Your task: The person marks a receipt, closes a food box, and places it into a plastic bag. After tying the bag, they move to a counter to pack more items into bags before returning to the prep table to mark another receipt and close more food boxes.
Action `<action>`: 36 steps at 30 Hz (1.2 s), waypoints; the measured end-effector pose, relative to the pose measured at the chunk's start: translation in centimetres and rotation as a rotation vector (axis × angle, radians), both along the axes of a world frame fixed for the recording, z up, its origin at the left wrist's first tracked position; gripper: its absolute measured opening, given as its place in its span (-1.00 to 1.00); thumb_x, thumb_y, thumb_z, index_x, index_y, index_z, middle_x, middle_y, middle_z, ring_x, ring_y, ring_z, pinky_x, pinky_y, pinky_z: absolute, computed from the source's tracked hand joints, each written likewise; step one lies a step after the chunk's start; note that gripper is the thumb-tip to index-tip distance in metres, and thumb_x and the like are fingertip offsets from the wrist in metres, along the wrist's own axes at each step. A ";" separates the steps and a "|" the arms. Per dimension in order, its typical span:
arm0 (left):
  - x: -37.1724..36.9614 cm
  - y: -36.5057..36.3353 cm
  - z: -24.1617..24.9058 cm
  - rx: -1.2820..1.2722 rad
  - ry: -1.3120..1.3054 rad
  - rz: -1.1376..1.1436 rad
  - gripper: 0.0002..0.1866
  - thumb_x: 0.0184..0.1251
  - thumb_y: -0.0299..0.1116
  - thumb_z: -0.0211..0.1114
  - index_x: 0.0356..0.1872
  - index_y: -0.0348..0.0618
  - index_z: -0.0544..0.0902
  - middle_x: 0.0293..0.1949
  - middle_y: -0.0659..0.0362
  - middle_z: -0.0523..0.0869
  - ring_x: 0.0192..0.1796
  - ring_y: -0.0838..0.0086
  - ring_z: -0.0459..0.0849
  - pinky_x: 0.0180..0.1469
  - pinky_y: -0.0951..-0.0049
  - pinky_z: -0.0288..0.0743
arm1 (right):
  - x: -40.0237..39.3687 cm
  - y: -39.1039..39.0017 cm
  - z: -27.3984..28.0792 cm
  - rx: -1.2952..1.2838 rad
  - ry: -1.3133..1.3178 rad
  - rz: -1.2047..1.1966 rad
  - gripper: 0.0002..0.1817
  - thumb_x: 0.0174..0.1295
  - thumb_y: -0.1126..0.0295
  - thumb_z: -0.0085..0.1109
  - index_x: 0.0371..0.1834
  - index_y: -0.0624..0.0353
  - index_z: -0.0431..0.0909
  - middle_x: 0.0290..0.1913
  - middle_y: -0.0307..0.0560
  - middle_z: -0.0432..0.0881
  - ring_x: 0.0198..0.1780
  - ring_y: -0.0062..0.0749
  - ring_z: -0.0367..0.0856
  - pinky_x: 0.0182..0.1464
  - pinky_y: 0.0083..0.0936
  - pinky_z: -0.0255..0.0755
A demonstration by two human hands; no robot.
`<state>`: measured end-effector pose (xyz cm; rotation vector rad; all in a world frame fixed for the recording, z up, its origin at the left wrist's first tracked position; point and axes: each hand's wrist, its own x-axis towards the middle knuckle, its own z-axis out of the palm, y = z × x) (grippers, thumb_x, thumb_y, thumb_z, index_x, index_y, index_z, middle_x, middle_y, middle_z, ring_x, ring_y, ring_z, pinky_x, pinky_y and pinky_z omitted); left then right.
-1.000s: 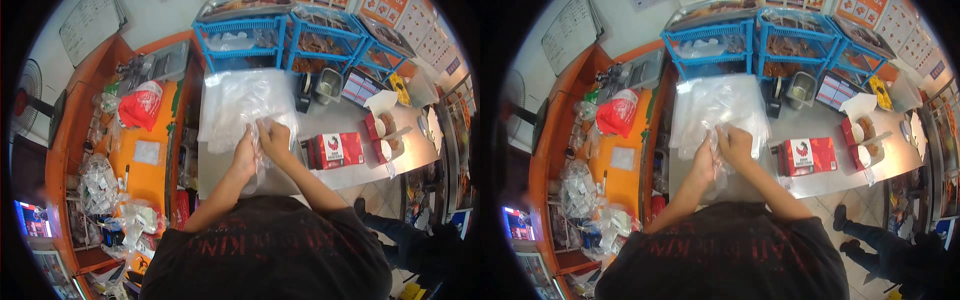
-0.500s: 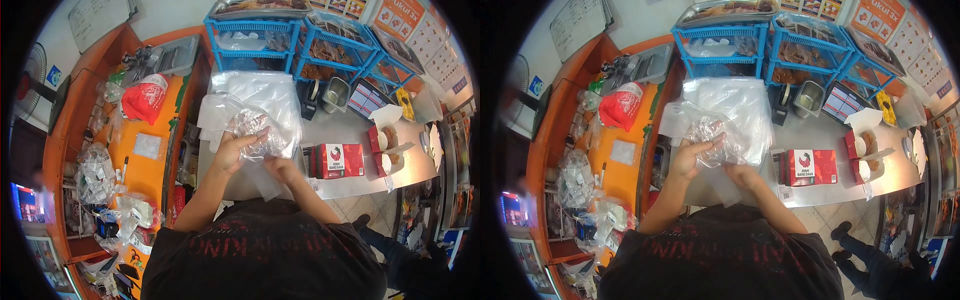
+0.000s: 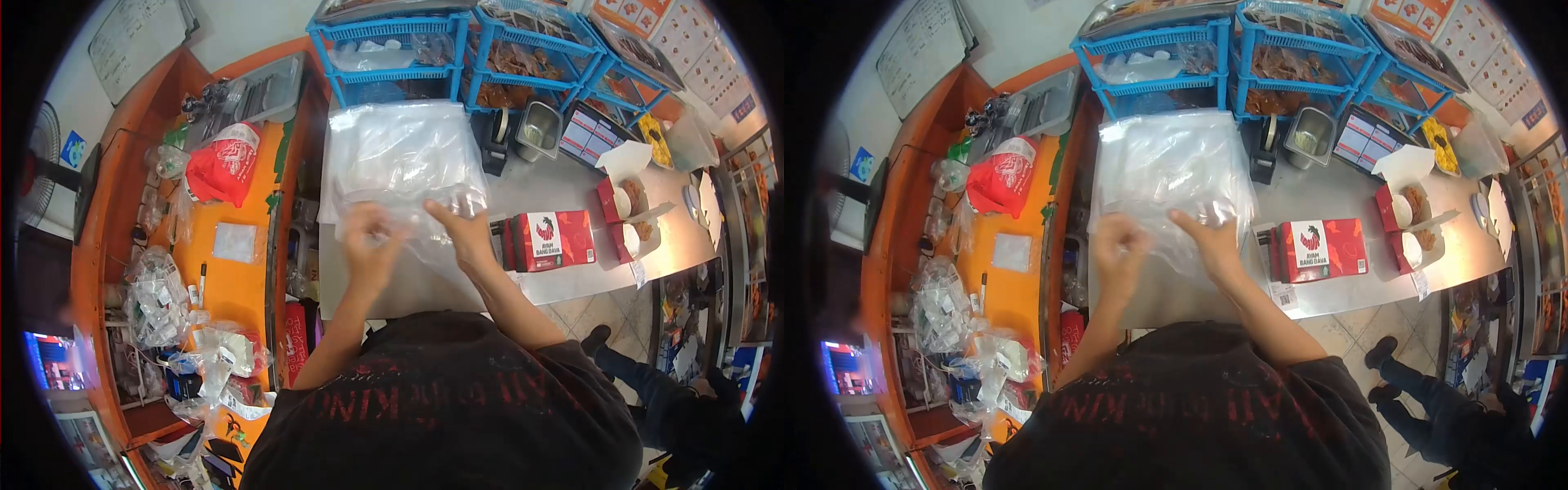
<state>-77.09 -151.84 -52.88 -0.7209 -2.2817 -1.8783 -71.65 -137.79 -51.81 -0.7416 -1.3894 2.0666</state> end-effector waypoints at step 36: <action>-4.2 -13.1 -0.1 0.555 -0.928 -0.461 -0.69 0.37 -0.20 0.07 -0.24 -0.32 0.51 -0.19 0.06 0.65 -0.10 0.36 0.63 -0.18 0.46 0.53 | 3.0 9.8 0.0 -0.412 -0.036 0.753 -0.26 0.38 -0.15 -0.46 0.04 0.42 0.40 -0.31 0.29 0.63 -0.57 -0.33 0.57 -0.44 -0.67 0.47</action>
